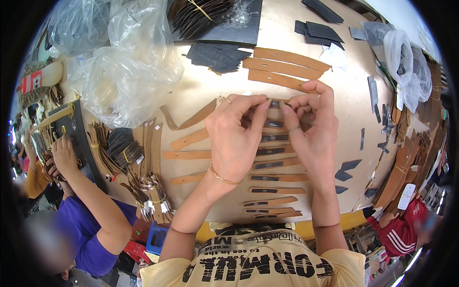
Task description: The person repeatedly picks up small black plastic pieces and wooden sticks from a table, aligns them, and presses them together to form assembled units. The person places each completed unit on the table and continues the process with additional parts.
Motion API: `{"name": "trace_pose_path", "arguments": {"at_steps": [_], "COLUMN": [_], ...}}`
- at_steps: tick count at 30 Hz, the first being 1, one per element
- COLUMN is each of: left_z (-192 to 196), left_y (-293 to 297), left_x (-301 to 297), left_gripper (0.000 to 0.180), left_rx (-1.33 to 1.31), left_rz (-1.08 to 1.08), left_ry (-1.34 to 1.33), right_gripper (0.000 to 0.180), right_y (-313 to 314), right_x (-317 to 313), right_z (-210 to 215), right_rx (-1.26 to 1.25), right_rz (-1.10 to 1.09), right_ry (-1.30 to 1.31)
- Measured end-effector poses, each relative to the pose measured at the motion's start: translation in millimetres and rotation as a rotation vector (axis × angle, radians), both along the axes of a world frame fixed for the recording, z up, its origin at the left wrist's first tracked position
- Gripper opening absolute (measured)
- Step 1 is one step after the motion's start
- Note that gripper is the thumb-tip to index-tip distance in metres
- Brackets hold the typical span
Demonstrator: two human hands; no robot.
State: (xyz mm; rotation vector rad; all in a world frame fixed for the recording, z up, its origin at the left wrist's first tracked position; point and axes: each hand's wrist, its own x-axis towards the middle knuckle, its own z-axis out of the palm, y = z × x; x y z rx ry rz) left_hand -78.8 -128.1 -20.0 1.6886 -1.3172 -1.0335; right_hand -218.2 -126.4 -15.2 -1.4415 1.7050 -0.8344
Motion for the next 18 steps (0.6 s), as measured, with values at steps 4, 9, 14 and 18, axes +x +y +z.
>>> {"name": "trace_pose_path", "arguments": {"at_steps": [4, 9, 14, 18], "left_z": [-4, -8, -6, -5], "left_y": [1, 4, 14, 27], "left_x": [-3, -6, -1, 2], "left_gripper": [0.009, 0.017, 0.038, 0.040], "left_rx": [-0.068, -0.147, -0.358, -0.258], "left_rz": [-0.003, -0.040, -0.129, -0.269], "left_ry": [-0.051, -0.223, -0.479, -0.748], "right_gripper": [0.041, 0.039, 0.027, 0.030], "right_y": [-2, -4, 0, 16], "right_x": [1, 2, 2, 5], "right_z": [3, 6, 0, -7], "right_rx": [0.049, 0.135, -0.111, -0.275], "right_rz": [0.005, -0.032, 0.084, 0.125], "right_ry": [0.017, -0.016, 0.230, 0.408]}}
